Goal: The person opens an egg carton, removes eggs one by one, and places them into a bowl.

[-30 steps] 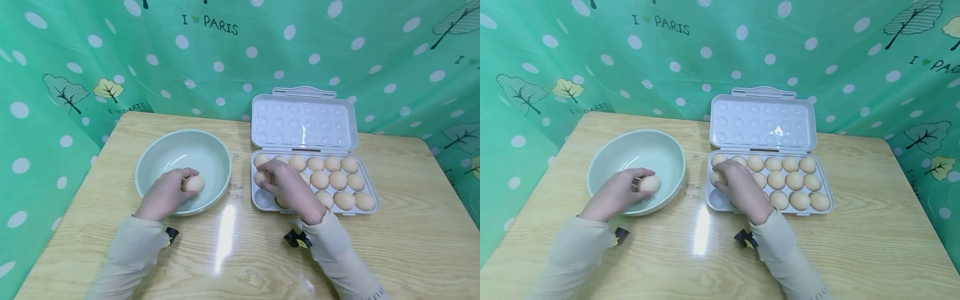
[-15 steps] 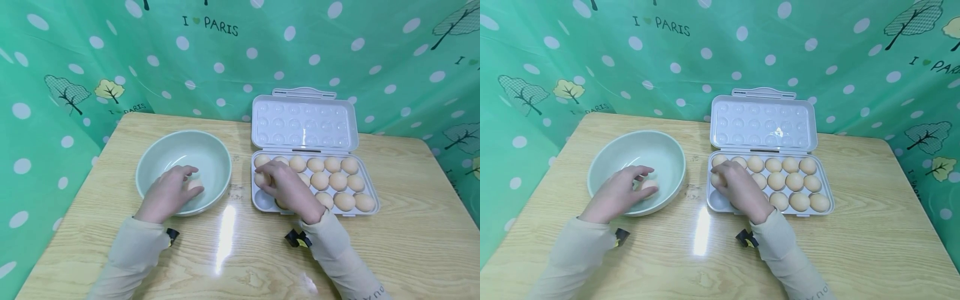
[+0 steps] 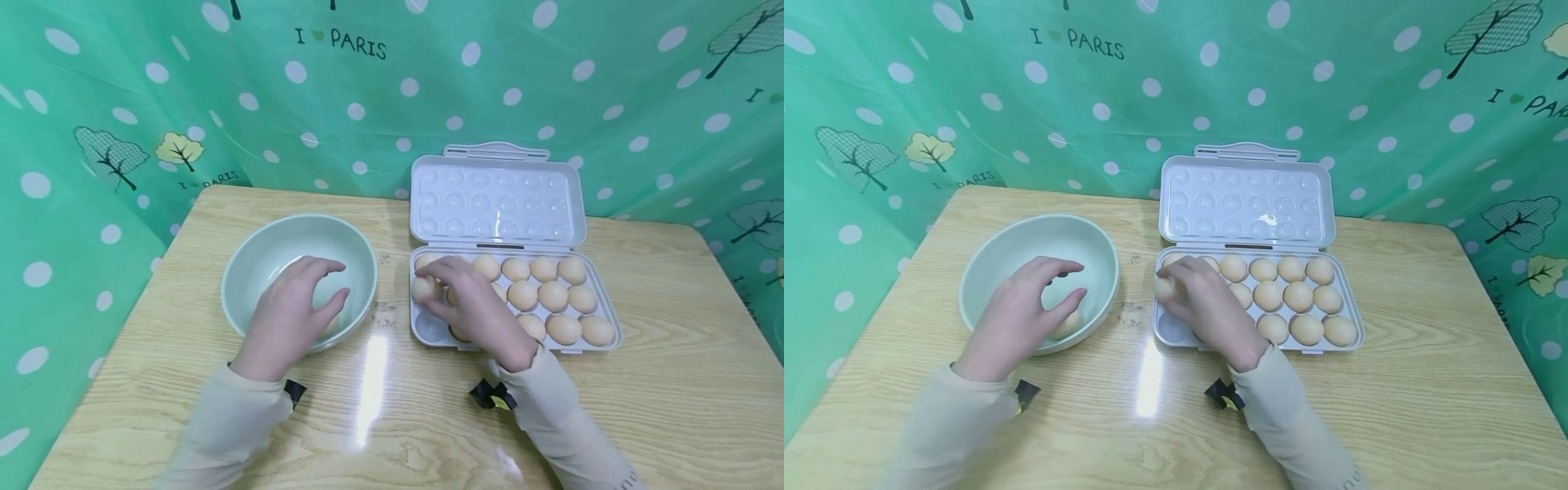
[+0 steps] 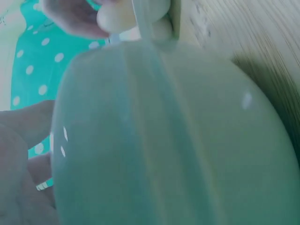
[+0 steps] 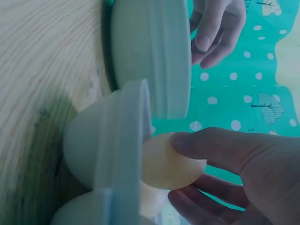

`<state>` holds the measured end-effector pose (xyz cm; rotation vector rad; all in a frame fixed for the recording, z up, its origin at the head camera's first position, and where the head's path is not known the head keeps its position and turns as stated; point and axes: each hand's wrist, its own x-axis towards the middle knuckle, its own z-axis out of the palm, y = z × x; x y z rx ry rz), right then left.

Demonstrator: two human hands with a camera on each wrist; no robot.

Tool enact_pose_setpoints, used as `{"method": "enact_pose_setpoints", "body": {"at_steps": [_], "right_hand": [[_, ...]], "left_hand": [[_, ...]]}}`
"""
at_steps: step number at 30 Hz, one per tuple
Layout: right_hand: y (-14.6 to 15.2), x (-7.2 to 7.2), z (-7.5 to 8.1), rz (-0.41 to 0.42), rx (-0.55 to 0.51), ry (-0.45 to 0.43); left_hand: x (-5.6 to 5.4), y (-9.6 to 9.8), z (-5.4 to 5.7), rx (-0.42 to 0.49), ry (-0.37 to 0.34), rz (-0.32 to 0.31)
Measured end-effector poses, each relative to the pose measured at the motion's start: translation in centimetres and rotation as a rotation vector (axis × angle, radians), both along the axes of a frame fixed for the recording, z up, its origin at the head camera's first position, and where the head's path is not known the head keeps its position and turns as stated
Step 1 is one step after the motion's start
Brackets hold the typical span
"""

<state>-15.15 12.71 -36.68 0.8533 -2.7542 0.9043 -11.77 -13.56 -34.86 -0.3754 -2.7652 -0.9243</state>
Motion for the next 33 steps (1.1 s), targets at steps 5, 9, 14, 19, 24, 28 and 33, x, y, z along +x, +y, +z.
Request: {"method": "enact_pose_setpoints", "body": {"at_steps": [5, 9, 14, 19, 24, 28, 33], "right_hand": [[-0.1, 0.4, 0.5, 0.020, -0.067, 0.022], [-0.3, 0.8, 1.1, 0.031, -0.107, 0.021], [-0.4, 1.3, 1.7, 0.048, -0.183, -0.005], [-0.7, 1.8, 1.9, 0.061, -0.331, -0.105], [-1.1, 2.2, 2.1, 0.044, -0.448, -0.177], [-1.5, 2.4, 2.3, 0.015, -0.493, -0.200], [-1.7, 2.5, 2.4, 0.010, -0.511, -0.215]], "left_hand": [[0.0, 1.2, 0.1, 0.025, 0.067, -0.041], [-0.1, 2.1, 0.3, 0.039, 0.048, -0.083], [-0.5, 3.7, 0.5, 0.020, 0.053, -0.167], [-0.7, 4.9, 0.3, 0.047, 0.051, -0.253], [-0.6, 5.7, 0.1, 0.119, 0.083, -0.289], [-0.6, 5.9, 0.1, 0.151, 0.125, -0.293], [-0.6, 5.9, 0.2, 0.162, 0.150, -0.289]]}}
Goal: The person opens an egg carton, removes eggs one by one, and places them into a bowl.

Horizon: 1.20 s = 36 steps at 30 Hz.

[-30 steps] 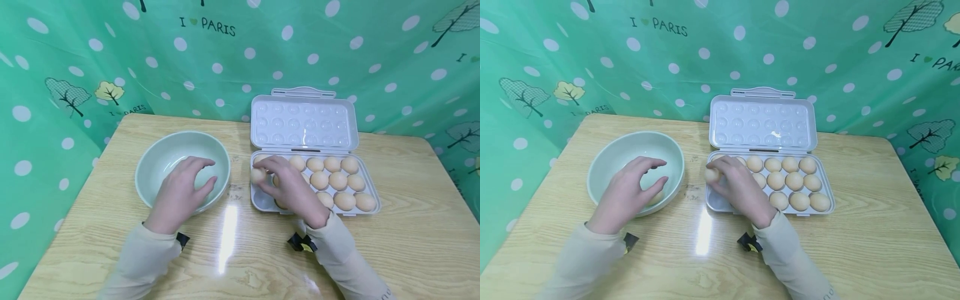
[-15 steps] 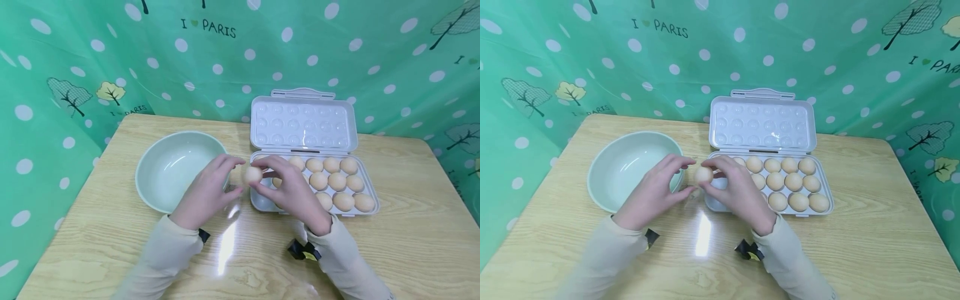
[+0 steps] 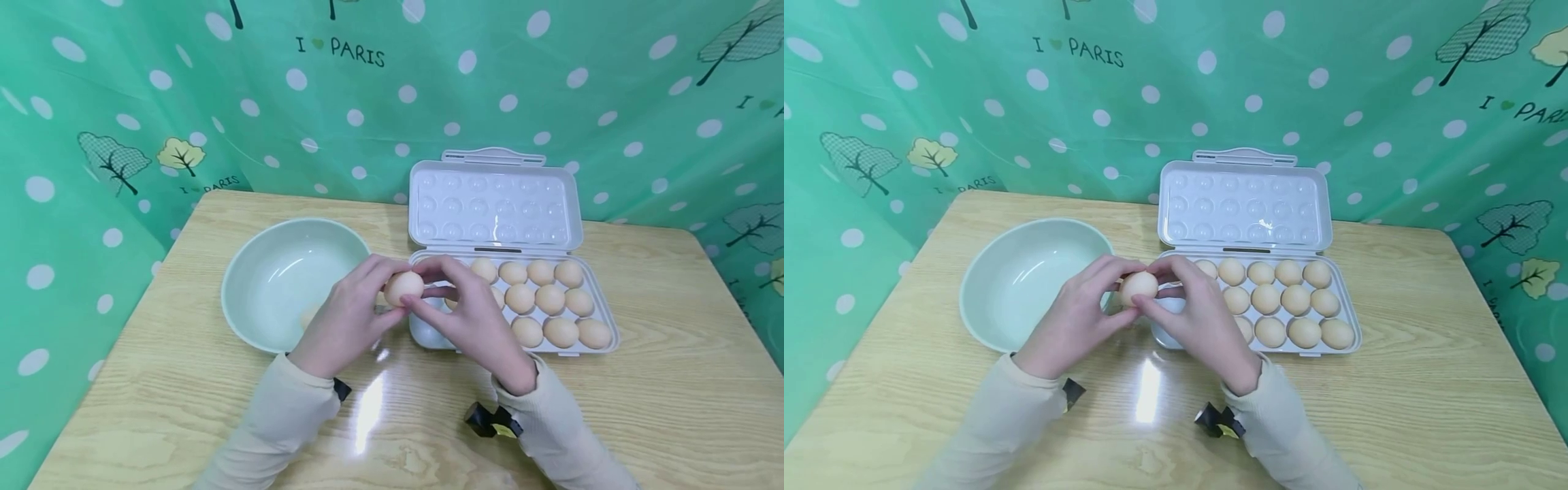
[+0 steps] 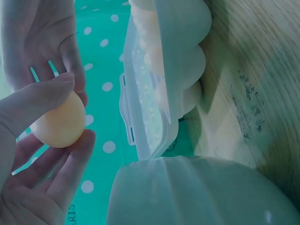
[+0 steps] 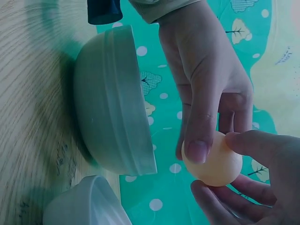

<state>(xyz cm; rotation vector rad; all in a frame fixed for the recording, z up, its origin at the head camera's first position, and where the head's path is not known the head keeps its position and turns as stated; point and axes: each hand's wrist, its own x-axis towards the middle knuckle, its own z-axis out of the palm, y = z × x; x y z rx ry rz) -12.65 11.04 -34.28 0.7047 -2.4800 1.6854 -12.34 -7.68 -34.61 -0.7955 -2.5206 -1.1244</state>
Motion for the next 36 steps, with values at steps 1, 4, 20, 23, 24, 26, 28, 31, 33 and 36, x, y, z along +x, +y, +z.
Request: {"method": "enact_pose_setpoints", "body": {"at_steps": [1, 4, 20, 23, 24, 26, 28, 31, 33, 36], "right_hand": [[0.0, 0.0, 0.0, 0.001, 0.000, 0.000], [0.0, -0.1, -0.1, -0.002, 0.005, 0.006], [1.7, -1.2, -0.6, -0.047, 0.224, 0.073], [2.2, -1.5, -0.9, -0.051, 0.304, 0.089], [2.3, -1.6, -0.9, -0.054, 0.322, 0.089], [2.6, -1.8, -1.1, -0.057, 0.351, 0.079], [2.9, -2.0, -1.2, -0.060, 0.372, 0.066], [3.2, -2.2, -1.4, -0.065, 0.399, 0.046], [3.5, -2.3, -1.4, -0.074, 0.425, 0.045], [3.9, -2.4, -1.5, -0.089, 0.470, 0.035]], "left_hand": [[0.0, -0.1, 0.0, 0.001, 0.004, 0.003], [0.0, -0.3, 0.2, 0.002, 0.008, 0.011], [-1.8, -4.9, 0.6, -0.036, -0.111, 0.143], [-2.1, -6.0, 0.6, -0.061, -0.210, 0.189], [-2.2, -6.3, 0.5, -0.070, -0.243, 0.202], [-2.3, -7.0, 0.4, -0.083, -0.301, 0.223], [-2.4, -7.6, 0.3, -0.095, -0.346, 0.238], [-2.4, -8.6, 0.2, -0.112, -0.377, 0.250], [-2.4, -9.1, 0.2, -0.132, -0.398, 0.256], [-2.5, -9.6, 0.3, -0.171, -0.425, 0.260]]}}
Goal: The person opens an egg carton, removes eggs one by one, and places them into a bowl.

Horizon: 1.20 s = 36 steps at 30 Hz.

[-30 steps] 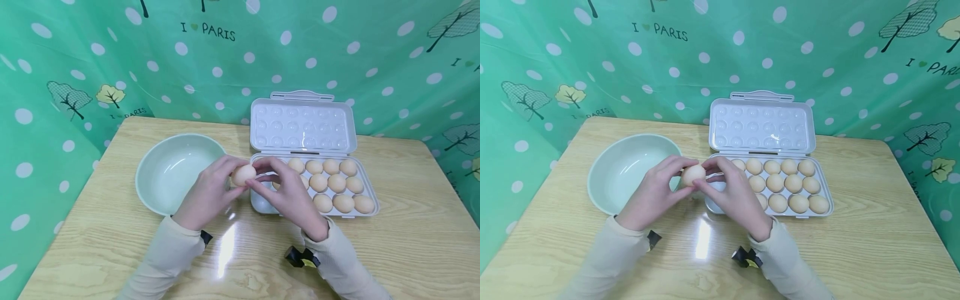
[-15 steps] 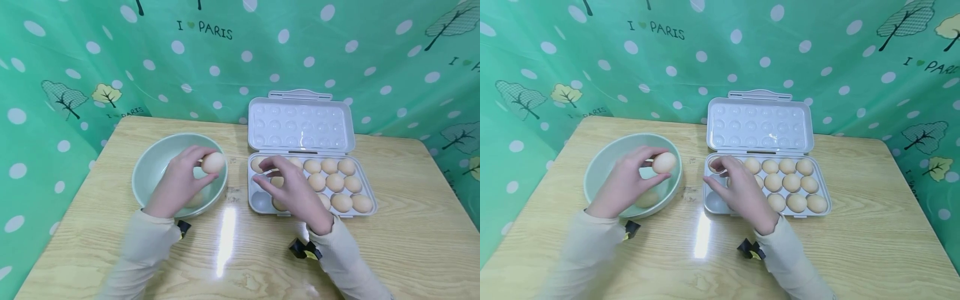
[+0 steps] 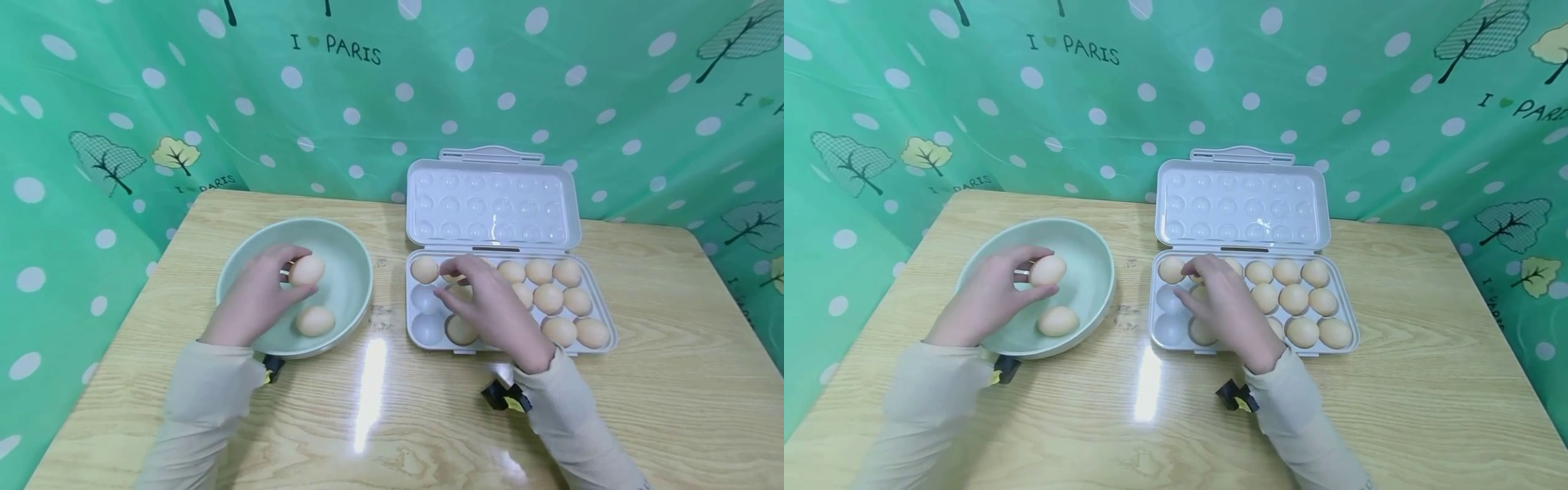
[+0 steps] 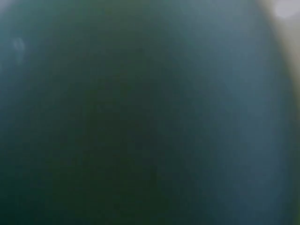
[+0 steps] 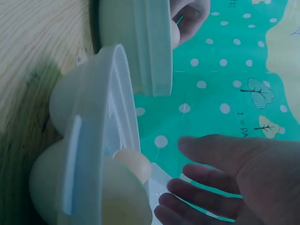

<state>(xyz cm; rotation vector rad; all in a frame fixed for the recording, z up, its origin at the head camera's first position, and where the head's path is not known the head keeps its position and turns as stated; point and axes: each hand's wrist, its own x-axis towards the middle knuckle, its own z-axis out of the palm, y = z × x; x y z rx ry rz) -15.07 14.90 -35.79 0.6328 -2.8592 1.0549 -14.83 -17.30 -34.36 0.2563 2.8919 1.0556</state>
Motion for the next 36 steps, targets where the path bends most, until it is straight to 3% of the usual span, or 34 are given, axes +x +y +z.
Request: {"method": "enact_pose_setpoints", "body": {"at_steps": [7, 16, 26, 36], "right_hand": [[0.7, 0.1, 0.1, -0.077, 0.097, -0.088], [1.0, 0.0, -0.1, -0.081, 0.185, -0.099], [1.1, -0.1, -0.5, -0.076, 0.224, -0.129], [0.9, -0.4, -0.4, -0.061, 0.203, -0.116]], "left_hand": [[0.0, -0.2, -0.1, -0.076, -0.088, -0.007], [-0.3, 0.4, -0.6, -0.145, -0.124, 0.012], [-0.4, 0.9, -1.4, -0.219, -0.243, 0.016], [-0.3, 0.9, -1.4, -0.257, -0.279, 0.026]]}}
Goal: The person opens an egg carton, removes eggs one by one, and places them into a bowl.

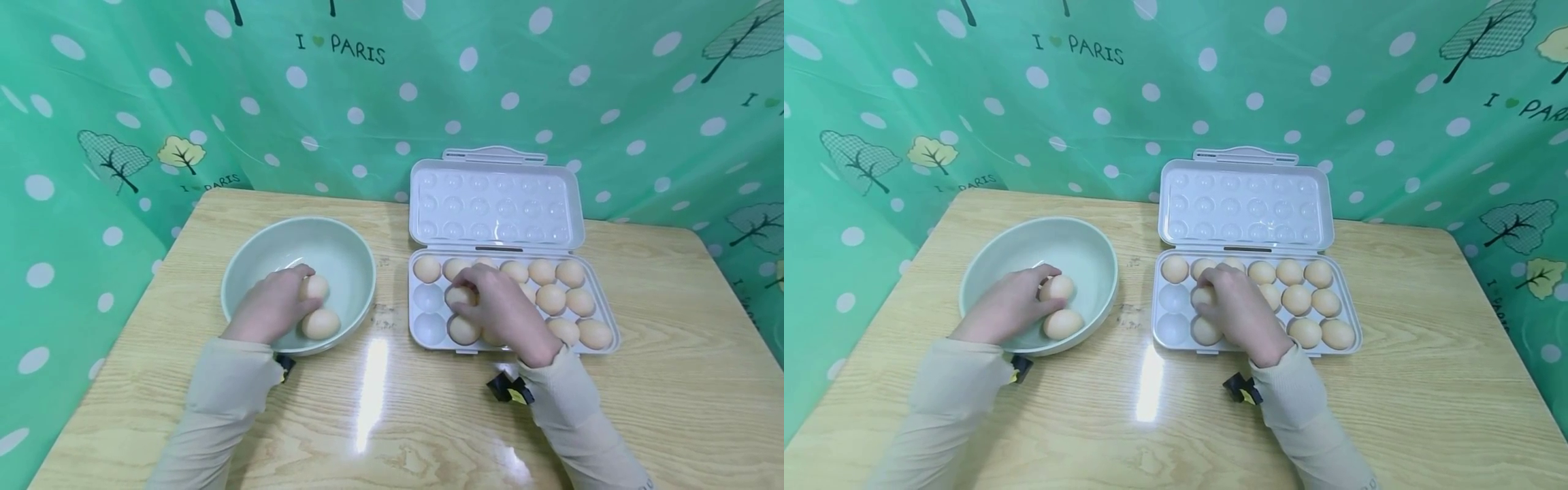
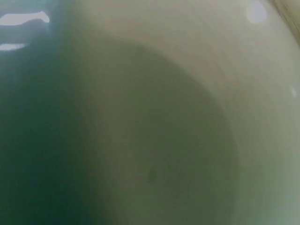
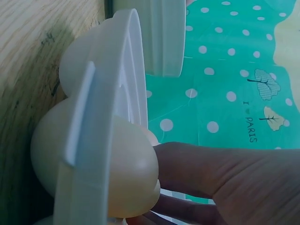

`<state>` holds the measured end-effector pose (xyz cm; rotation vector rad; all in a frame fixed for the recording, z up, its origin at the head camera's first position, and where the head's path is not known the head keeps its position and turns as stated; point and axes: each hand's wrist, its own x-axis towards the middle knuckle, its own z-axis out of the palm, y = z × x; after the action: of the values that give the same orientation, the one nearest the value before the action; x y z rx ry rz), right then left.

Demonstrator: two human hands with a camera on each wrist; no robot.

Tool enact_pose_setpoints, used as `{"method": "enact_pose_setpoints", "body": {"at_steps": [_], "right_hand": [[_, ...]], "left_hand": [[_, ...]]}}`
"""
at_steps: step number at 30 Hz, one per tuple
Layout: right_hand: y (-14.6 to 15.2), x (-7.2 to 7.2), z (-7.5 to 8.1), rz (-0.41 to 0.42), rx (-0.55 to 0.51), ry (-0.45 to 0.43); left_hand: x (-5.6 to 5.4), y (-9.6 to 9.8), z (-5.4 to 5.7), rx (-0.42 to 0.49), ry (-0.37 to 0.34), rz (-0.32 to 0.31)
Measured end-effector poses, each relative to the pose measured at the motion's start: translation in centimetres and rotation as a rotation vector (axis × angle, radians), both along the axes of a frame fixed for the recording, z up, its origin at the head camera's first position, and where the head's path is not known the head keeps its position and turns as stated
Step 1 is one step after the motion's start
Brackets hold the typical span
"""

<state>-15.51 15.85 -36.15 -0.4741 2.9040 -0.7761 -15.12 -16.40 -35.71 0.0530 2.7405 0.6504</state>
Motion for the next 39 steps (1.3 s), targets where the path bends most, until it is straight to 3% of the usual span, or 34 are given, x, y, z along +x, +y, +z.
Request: {"method": "enact_pose_setpoints", "body": {"at_steps": [9, 19, 27, 39], "right_hand": [[0.1, 0.2, 0.1, -0.011, -0.019, 0.026], [0.0, 0.7, 1.2, -0.003, -0.123, 0.101], [-0.4, 1.3, 2.0, -0.011, -0.192, 0.184], [-2.0, 2.2, 2.4, 0.051, -0.348, 0.283]], "left_hand": [[0.2, 0.0, 0.2, -0.021, 0.005, -0.005], [1.6, 0.3, 2.3, 0.020, 0.167, -0.008], [1.7, 2.5, 3.4, 0.079, 0.373, -0.121], [2.5, 5.9, 3.3, 0.240, 0.523, -0.250]]}}
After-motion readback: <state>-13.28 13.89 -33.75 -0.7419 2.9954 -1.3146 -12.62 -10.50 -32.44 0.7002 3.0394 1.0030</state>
